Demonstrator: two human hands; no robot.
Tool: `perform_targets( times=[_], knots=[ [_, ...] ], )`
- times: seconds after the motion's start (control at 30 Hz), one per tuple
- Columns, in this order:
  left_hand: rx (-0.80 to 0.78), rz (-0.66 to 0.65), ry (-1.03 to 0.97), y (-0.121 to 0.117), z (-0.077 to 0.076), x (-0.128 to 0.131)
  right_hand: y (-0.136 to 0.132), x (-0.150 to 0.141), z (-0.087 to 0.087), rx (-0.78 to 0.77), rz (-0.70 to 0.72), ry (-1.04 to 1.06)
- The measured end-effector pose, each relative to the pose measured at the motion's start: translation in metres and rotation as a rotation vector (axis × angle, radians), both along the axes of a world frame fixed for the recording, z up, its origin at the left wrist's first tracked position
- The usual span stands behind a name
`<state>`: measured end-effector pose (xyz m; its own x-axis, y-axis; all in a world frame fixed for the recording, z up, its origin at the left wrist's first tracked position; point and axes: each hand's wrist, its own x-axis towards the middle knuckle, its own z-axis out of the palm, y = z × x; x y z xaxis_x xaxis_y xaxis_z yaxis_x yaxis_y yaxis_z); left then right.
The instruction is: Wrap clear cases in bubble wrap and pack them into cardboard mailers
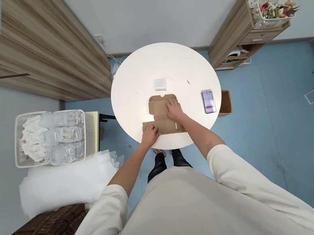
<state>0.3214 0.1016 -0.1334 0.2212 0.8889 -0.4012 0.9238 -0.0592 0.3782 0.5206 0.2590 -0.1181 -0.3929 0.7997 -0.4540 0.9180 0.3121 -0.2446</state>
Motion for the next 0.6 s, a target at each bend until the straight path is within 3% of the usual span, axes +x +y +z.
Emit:
perform_targets(
  times=[0.33, 0.6],
  knots=[
    [-0.031, 0.05, -0.042, 0.0, -0.005, -0.001, 0.018, 0.002, -0.007, -0.036, -0.052, -0.039],
    [-0.041, 0.038, -0.034, 0.001, -0.006, -0.001, -0.001, 0.007, 0.004, -0.078, 0.003, -0.054]
  ],
)
